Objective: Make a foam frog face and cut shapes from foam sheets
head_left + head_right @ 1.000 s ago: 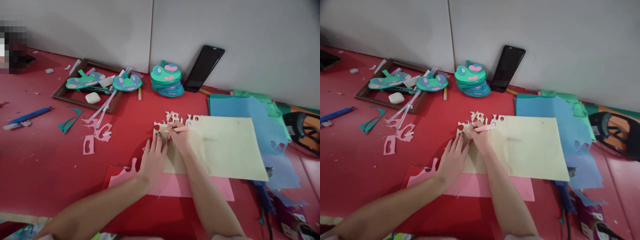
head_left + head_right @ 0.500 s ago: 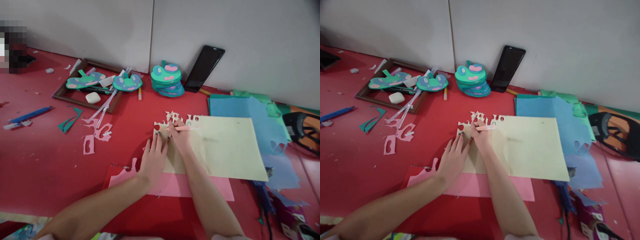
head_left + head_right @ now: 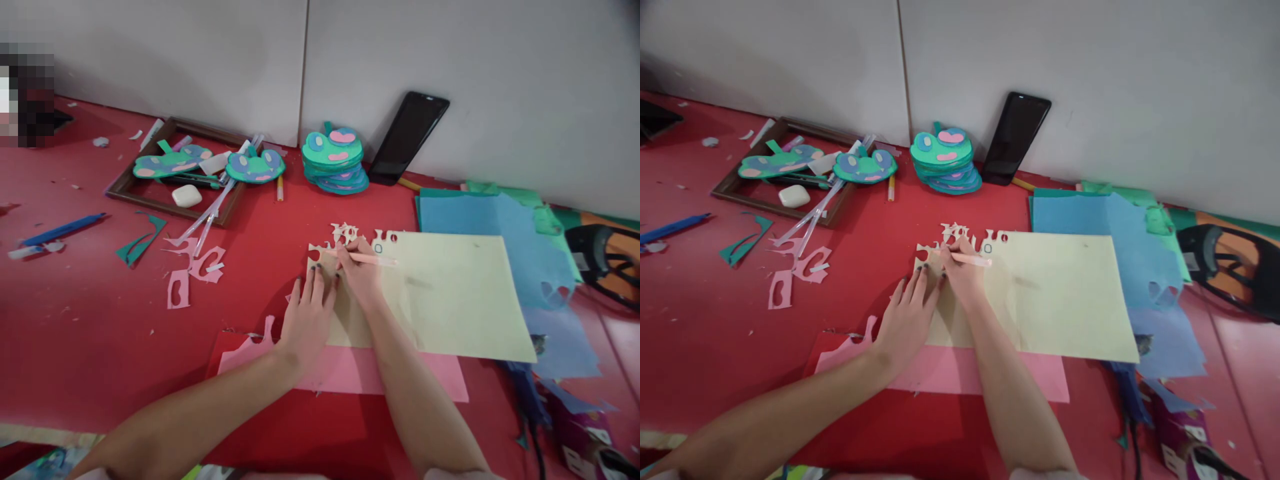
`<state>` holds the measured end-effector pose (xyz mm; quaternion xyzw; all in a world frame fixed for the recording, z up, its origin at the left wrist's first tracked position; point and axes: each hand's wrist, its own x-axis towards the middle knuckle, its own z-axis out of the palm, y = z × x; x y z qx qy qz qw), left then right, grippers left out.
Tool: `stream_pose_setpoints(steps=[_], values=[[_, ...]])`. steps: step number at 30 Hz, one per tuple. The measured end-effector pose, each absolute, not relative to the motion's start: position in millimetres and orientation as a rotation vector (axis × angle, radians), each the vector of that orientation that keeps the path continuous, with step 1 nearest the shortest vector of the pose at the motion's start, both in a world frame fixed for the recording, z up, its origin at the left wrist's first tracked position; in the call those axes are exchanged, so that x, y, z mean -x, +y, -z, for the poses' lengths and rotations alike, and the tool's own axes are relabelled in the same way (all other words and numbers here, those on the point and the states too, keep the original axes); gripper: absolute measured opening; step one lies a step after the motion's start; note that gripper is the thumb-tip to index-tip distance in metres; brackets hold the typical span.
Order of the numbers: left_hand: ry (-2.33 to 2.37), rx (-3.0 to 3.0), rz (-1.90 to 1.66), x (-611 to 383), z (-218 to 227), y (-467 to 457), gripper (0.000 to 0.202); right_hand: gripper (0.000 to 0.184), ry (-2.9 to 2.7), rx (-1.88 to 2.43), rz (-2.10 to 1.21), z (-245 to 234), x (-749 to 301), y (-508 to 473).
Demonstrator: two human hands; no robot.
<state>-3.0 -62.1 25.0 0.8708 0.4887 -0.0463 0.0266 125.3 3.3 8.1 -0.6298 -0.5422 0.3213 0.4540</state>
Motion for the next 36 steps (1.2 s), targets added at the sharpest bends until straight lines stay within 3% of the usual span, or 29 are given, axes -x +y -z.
stream_pose_setpoints(steps=[36], values=[[1.503,-2.634,0.132,2.7,-26.6,-61.5,0.056,0.025,-1.374,1.600,-0.720,-11.0,-124.8,0.8]])
